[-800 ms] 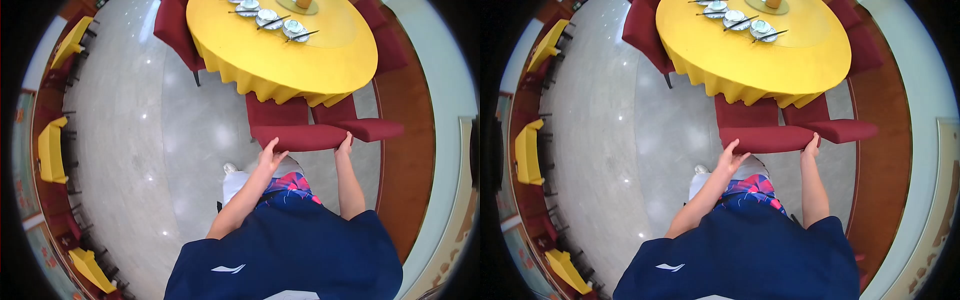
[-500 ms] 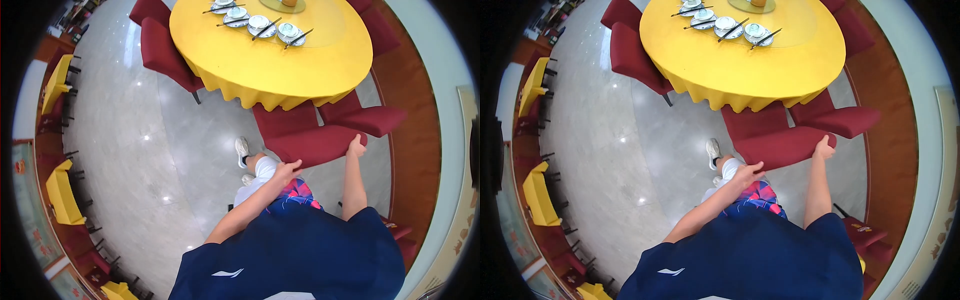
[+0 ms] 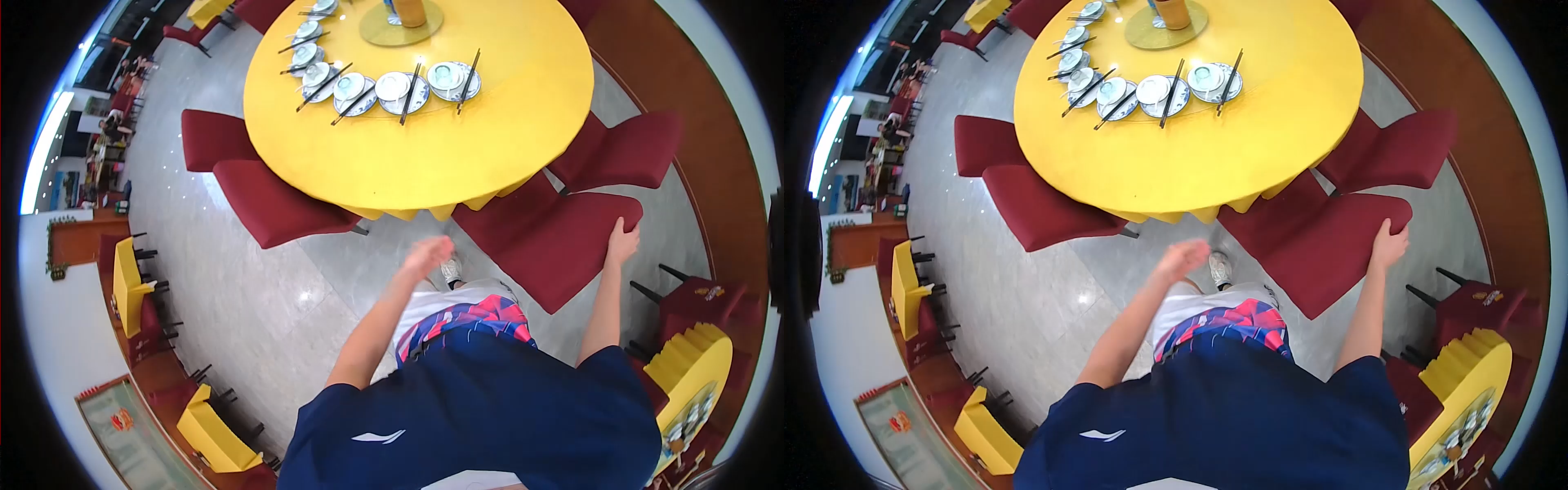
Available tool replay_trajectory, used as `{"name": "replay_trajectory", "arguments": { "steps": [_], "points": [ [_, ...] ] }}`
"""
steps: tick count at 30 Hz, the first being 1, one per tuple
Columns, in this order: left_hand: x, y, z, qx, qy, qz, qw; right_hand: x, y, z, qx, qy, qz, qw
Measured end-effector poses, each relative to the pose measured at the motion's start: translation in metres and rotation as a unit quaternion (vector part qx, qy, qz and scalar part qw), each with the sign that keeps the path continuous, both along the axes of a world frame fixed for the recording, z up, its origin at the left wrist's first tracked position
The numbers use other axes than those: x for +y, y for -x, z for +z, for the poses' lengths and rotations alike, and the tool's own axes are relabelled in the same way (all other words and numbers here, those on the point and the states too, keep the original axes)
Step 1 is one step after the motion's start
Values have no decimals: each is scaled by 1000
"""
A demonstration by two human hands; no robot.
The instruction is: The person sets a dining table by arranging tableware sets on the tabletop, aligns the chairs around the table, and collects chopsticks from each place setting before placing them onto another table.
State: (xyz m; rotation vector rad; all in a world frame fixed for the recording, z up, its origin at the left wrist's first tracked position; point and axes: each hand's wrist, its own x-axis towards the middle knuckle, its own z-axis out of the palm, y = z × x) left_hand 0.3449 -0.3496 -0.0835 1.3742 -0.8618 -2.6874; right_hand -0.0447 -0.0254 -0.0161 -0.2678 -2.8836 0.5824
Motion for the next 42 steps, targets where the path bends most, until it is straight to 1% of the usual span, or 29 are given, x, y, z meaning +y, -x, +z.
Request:
{"name": "replay_trajectory", "arguments": {
  "steps": [1, 3, 5, 6, 7, 8, 9, 11, 12, 13, 14, 15, 17, 18, 19, 20, 21, 23, 24, 26, 28, 31, 33, 34, 36, 37, 39, 40, 42],
  "points": [
    [-29, -5, 1, -2, 24, 40, 999, -2, -7, -3, 2, -5, -7, 1000],
    [-78, -17, -20, -27, 73, 95, 992, -10, -20, -12, 12, -35, 19, 999],
    [-119, -31, -55, -45, -29, 173, 983, -18, -35, -8, -16, -56, 9, 998],
    [-133, -29, -65, -44, -38, 163, 985, -20, -41, -12, 0, -87, 19, 996],
    [-151, -20, -74, -60, -83, 206, 973, -26, -45, -12, 19, -116, 26, 993],
    [-160, -16, -84, -84, -131, 246, 957, -28, -52, -9, 3, -114, 43, 993],
    [-166, -6, -87, -62, -124, 218, 966, -33, -63, -4, -2, -131, 32, 991],
    [-185, 32, -87, -25, -106, 152, 982, -59, -85, 11, -54, -227, 27, 972],
    [-193, 50, -81, -10, -93, 115, 989, -88, -104, 29, -97, -250, 30, 963],
    [-198, 68, -63, -2, -63, 83, 995, -114, -112, 45, -137, -272, 36, 952],
    [-205, 88, -42, 8, -32, 55, 998, -112, -113, 11, -86, -213, 86, 970],
    [-212, 107, -30, 10, -41, 57, 997, -108, -110, -26, -33, -150, 137, 979],
    [-220, 137, -22, -15, 27, 19, 999, -166, -103, -28, -148, 6, 173, 974],
    [-225, 147, -28, -24, 21, 14, 999, -201, -101, -28, -158, 78, 175, 969],
    [-232, 161, -33, -16, 73, -28, 997, -238, -94, -31, -165, 154, 173, 959],
    [-237, 177, -37, -3, 126, -71, 990, -265, -79, -41, -167, 141, 198, 956],
    [-238, 194, -38, -7, 123, -77, 989, -291, -60, -52, -169, 127, 223, 952],
    [-237, 227, -39, -41, 202, -48, 977, -351, -22, -64, -174, 259, 236, 920],
    [-240, 246, -43, -47, 198, -49, 978, -378, -1, -68, -200, 291, 231, 907],
    [-240, 260, -54, -87, 272, -6, 958, -424, 39, -87, -230, 323, 229, 889],
    [-249, 281, -54, -108, 267, 8, 958, -457, 82, -124, -141, 199, 302, 922],
    [-245, 286, -55, -135, 245, 2, 960, -488, 118, -131, -139, 234, 318, 908],
    [-244, 298, -52, -148, 135, -43, 979, -508, 143, -127, -183, 181, 322, 911],
    [-240, 302, -51, -158, 139, -43, 977, -515, 152, -125, -190, 188, 321, 909],
    [-227, 309, -48, -98, 77, 9, 992, -524, 168, -124, -212, 161, 318, 910],
    [-223, 315, -45, -105, 78, 7, 991, -527, 180, -131, -218, 165, 315, 909],
    [-213, 323, -41, -87, 111, 57, 988, -532, 197, -138, -229, 207, 310, 899],
    [-210, 325, -39, -92, 110, 59, 988, -534, 200, -138, -234, 207, 312, 897],
    [-208, 332, -39, -91, 93, 84, 988, -542, 210, -139, -236, 271, 287, 888]
  ]
}}
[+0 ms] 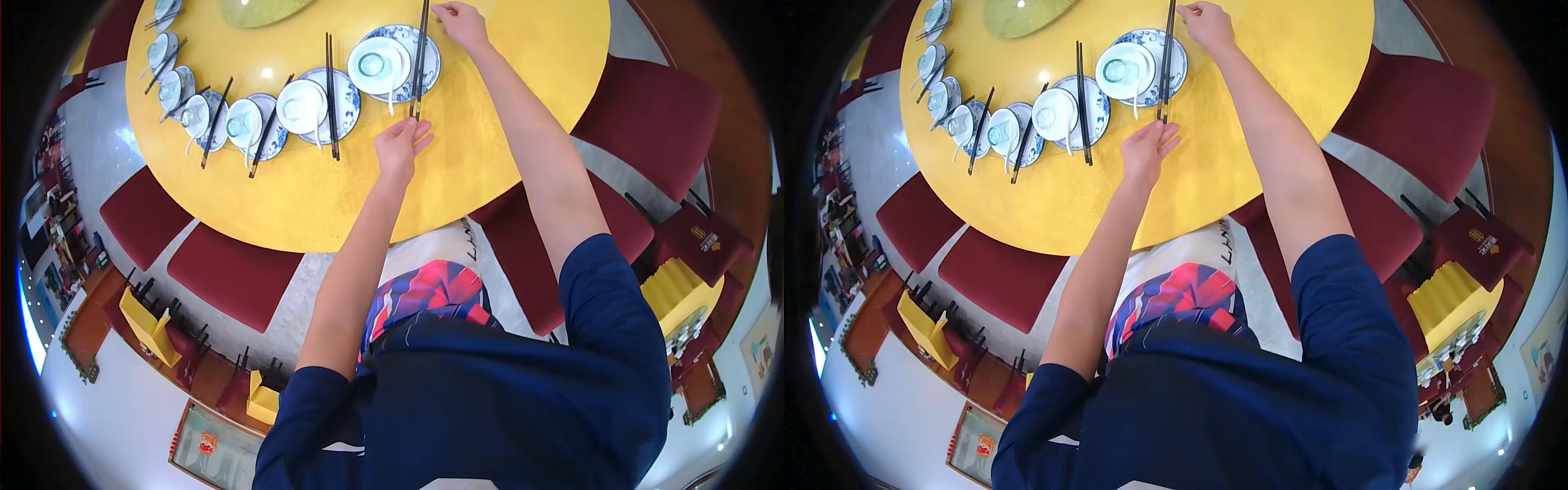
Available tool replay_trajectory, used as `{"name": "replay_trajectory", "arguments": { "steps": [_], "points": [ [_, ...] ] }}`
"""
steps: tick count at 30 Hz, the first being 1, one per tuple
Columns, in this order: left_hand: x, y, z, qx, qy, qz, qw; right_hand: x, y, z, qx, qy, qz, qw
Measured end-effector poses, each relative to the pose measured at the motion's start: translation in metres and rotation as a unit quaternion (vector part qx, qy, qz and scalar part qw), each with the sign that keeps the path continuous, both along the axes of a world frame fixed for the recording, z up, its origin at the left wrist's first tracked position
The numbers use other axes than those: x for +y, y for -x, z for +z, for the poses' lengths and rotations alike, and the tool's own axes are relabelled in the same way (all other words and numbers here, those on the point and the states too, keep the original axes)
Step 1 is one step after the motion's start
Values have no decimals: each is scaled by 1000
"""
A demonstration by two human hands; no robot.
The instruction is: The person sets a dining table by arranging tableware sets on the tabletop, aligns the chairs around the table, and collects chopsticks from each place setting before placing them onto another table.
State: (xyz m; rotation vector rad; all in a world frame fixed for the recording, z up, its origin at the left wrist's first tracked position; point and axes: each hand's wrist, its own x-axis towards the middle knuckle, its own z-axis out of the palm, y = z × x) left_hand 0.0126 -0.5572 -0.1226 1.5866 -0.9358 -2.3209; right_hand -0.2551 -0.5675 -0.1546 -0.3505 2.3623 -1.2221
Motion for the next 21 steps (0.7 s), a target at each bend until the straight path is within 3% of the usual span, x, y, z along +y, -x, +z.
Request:
{"name": "replay_trajectory", "arguments": {
  "steps": [6, 9, 13, 15, 18, 21],
  "points": [
    [2, 10, 2, 6, -33, 55, 998, -5, 11, 1, -115, 39, 50, 991],
    [4, 6, -1, 15, -50, 52, 997, 4, 1, 2, -87, 71, 103, 988],
    [-1, -4, -8, -9, -34, 49, 998, 19, -20, 4, -78, 99, 93, 988],
    [-6, -9, -15, -35, 38, 79, 996, 32, -36, 5, -82, 88, 21, 992],
    [-27, -6, -14, -58, 92, 80, 991, 46, -55, -12, -61, 58, 72, 994],
    [-39, 2, -15, -62, 120, 70, 988, 47, -69, -6, -76, 42, 46, 995]
  ]
}}
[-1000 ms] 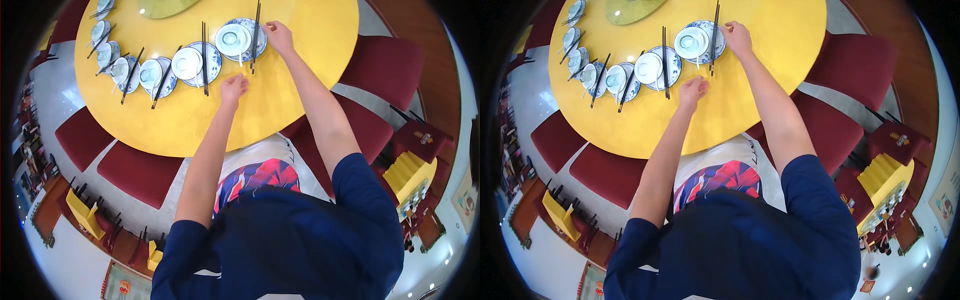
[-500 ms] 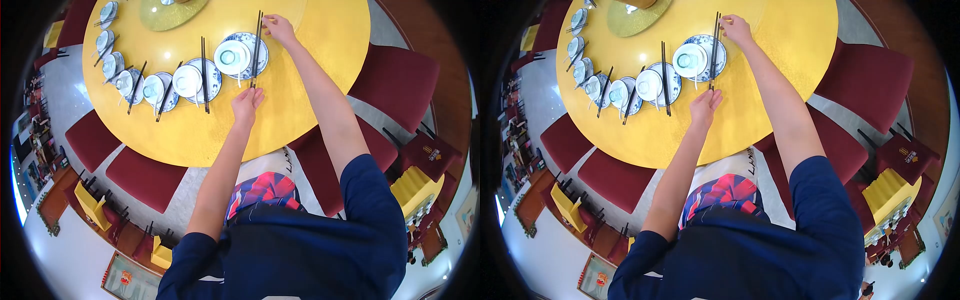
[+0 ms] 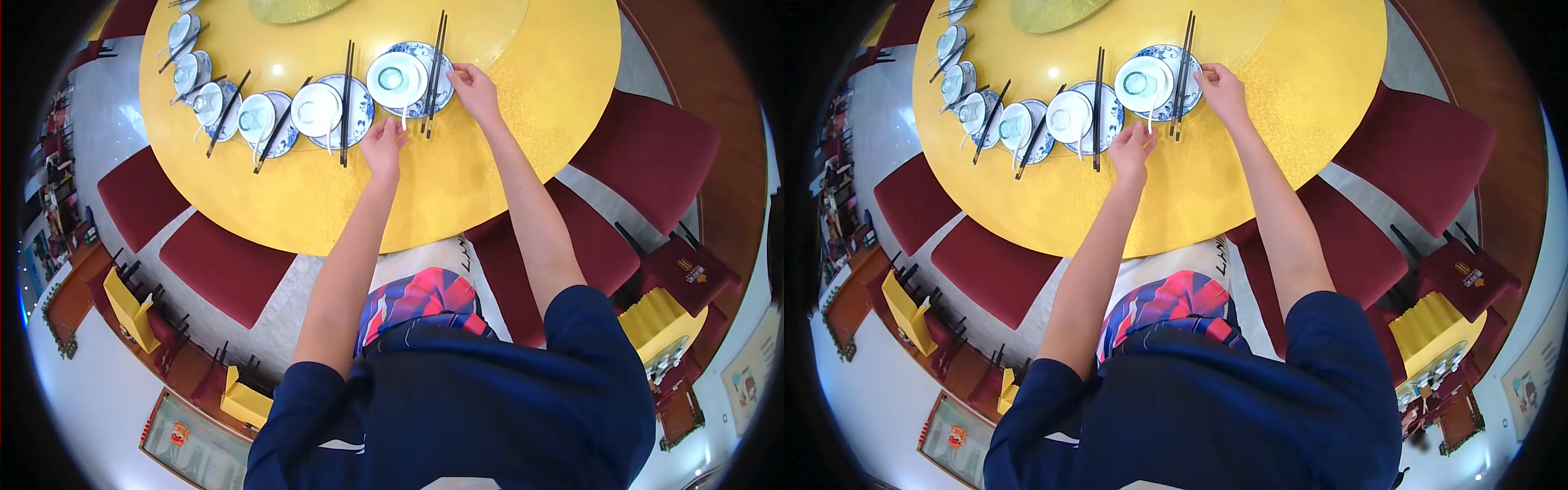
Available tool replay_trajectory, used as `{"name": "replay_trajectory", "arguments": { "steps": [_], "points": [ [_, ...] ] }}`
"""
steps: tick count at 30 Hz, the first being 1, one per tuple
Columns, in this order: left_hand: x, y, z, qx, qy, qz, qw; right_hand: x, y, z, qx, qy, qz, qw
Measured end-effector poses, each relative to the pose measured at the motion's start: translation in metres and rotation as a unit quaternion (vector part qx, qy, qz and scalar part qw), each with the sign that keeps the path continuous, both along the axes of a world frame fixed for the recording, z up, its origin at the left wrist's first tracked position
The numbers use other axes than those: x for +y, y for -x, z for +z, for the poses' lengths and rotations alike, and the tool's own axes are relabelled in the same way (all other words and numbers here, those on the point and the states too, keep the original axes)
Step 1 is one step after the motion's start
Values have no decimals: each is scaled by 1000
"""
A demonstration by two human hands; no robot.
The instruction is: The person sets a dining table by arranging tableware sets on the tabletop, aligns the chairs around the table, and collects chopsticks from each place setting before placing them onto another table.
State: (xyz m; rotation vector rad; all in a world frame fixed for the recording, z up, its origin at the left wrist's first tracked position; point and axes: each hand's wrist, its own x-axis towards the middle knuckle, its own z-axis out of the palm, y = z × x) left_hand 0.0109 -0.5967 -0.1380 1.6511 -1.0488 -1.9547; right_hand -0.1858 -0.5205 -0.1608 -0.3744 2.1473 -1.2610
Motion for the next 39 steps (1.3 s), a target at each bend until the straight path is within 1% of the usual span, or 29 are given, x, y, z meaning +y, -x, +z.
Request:
{"name": "replay_trajectory", "arguments": {
  "steps": [1, 3, 4, 6, 10, 12, 13, 15, 16, 18, 19, 21, 22, 24, 25, 27, 28, 30, 31, 33, 37, 39],
  "points": [
    [-1, 1, 0, 0, -1, 1, 1000, -1, -4, 4, 0, -1, 1, 1000],
    [-2, 1, -1, -73, 13, -81, 994, -1, -11, 10, 49, -16, -5, 999],
    [1, 0, -2, -73, 11, -81, 994, -2, -13, 11, 49, -17, -4, 999],
    [5, -2, -4, -114, 37, -205, 971, -4, -15, 11, 90, -38, 21, 995],
    [13, -5, -12, -69, 20, -194, 978, -6, -17, 10, 72, -35, -6, 997],
    [14, -2, -15, -19, -13, -108, 994, -9, -16, 15, 58, -43, -10, 997],
    [13, -2, -17, -18, -14, -109, 994, -10, -15, 19, 59, -44, -11, 997],
    [9, -3, -18, 8, -16, -54, 998, -8, -17, 23, 74, -70, -6, 995],
    [8, -3, -17, 8, -16, -54, 998, -7, -16, 22, 73, -71, -6, 995],
    [2, -2, -14, -4, 7, -61, 998, -8, -8, 17, 24, -42, -37, 998],
    [0, 0, -11, -4, 7, -61, 998, -10, -3, 12, 24, -42, -37, 998],
    [-2, 5, -9, 15, 12, -22, 1000, -14, 5, 11, 6, -42, -23, 999],
    [-4, 7, -10, 16, 13, -22, 1000, -16, 8, 14, 7, -42, -23, 999],
    [-8, 11, -12, 27, 17, -21, 999, -19, 14, 18, 80, -60, 22, 995],
    [-8, 12, -13, 27, 16, -22, 999, -19, 15, 15, 80, -61, 21, 995],
    [-8, 16, -15, 39, 31, -3, 999, -24, 22, 13, 137, -61, 59, 987],
    [-8, 17, -16, 40, 29, -4, 999, -24, 25, 11, 137, -63, 59, 987],
    [-7, 18, -18, -16, 85, -32, 996, -22, 30, 10, 130, -50, 112, 984],
    [-7, 18, -19, -16, 83, -35, 996, -21, 33, 10, 129, -52, 110, 984],
    [-5, 14, -24, -95, 183, -103, 973, -16, 37, 9, 81, -49, 154, 984],
    [3, 5, -29, -81, 193, -123, 970, 3, 33, 4, 89, -56, 153, 983],
    [13, 2, -26, -123, 204, -160, 958, 19, 29, 1, 83, -54, 141, 985]
  ]
}}
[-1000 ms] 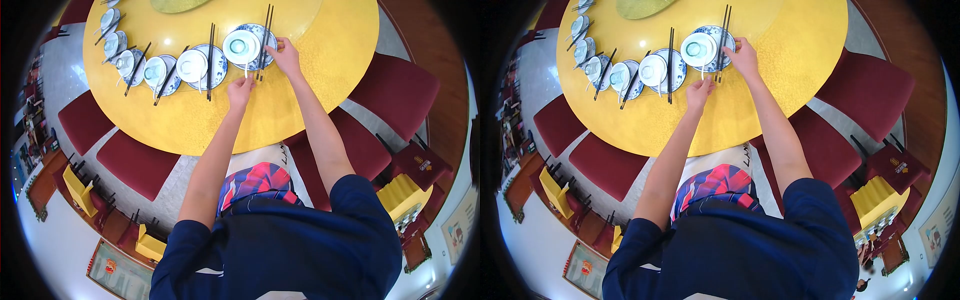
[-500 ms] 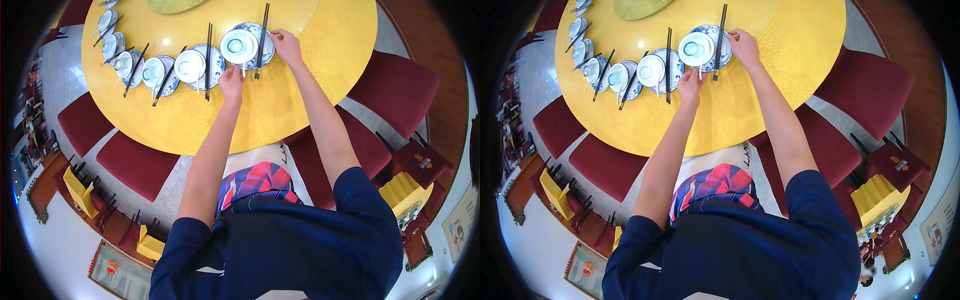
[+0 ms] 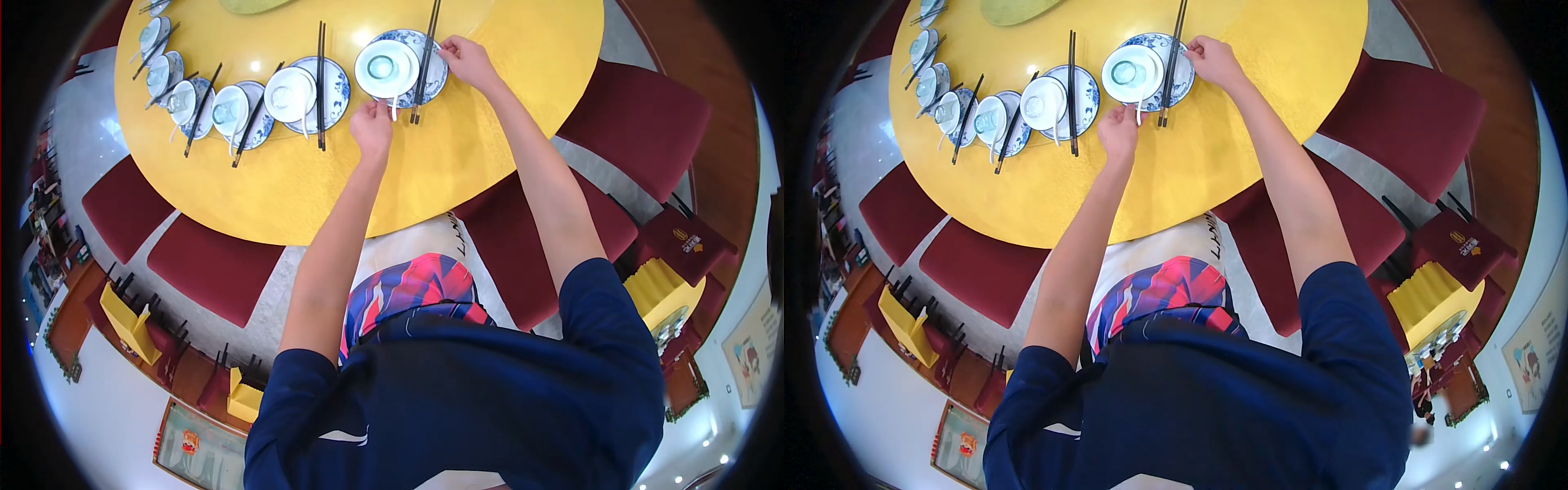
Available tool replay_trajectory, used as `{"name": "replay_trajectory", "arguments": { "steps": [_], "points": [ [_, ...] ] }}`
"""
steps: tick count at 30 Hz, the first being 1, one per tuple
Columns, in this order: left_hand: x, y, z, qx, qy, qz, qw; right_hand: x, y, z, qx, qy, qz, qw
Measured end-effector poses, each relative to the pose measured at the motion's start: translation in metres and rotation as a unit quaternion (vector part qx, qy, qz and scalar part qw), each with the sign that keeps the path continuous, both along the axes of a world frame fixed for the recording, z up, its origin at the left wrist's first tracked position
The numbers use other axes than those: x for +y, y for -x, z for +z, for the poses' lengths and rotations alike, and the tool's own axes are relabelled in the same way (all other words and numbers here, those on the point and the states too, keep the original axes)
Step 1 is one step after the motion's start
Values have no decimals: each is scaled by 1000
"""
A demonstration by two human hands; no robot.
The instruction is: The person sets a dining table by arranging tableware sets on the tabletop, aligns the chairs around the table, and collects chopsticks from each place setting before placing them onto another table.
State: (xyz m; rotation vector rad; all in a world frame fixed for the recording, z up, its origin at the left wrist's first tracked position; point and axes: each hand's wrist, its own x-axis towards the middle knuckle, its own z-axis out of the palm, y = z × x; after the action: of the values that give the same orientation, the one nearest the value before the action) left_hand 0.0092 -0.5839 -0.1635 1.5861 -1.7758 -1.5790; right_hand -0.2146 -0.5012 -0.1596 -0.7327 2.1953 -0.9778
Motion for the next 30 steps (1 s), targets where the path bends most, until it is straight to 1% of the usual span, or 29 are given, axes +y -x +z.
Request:
{"name": "replay_trajectory", "arguments": {
  "steps": [1, 3, 5, 7, 11, 15, 20, 23, 25, 29, 30],
  "points": [
    [7, -3, 1, 2, -2, -1, 1000, 11, -3, -4, 2, -2, -1, 1000],
    [24, -11, 2, 21, -4, -21, 1000, 34, -10, -6, -29, 40, -32, 998],
    [46, -20, 5, 27, -16, -24, 999, 56, -25, 11, -22, 24, -43, 999],
    [66, -29, 7, 33, -28, -29, 999, 79, -36, 17, -14, 8, -54, 998],
    [102, -45, 12, 4, -42, -50, 998, 122, -64, 11, -23, -7, -90, 996],
    [127, -59, -5, 5, -61, -64, 996, 154, -78, 1, -39, -21, -115, 992],
    [135, -58, -5, 17, -62, -82, 994, 182, -89, -25, -55, -1, -166, 985],
    [132, -57, -7, -6, -45, -105, 993, 185, -91, -32, -65, 15, -185, 981],
    [132, -56, -10, 18, -56, -100, 993, 185, -92, -26, -66, -13, -190, 979],
    [130, -58, -14, 15, -57, -111, 992, 186, -92, -27, -67, 16, -193, 979],
    [130, -58, -15, 17, -64, -110, 992, 189, -93, -25, -94, 28, -200, 975]
  ]
}}
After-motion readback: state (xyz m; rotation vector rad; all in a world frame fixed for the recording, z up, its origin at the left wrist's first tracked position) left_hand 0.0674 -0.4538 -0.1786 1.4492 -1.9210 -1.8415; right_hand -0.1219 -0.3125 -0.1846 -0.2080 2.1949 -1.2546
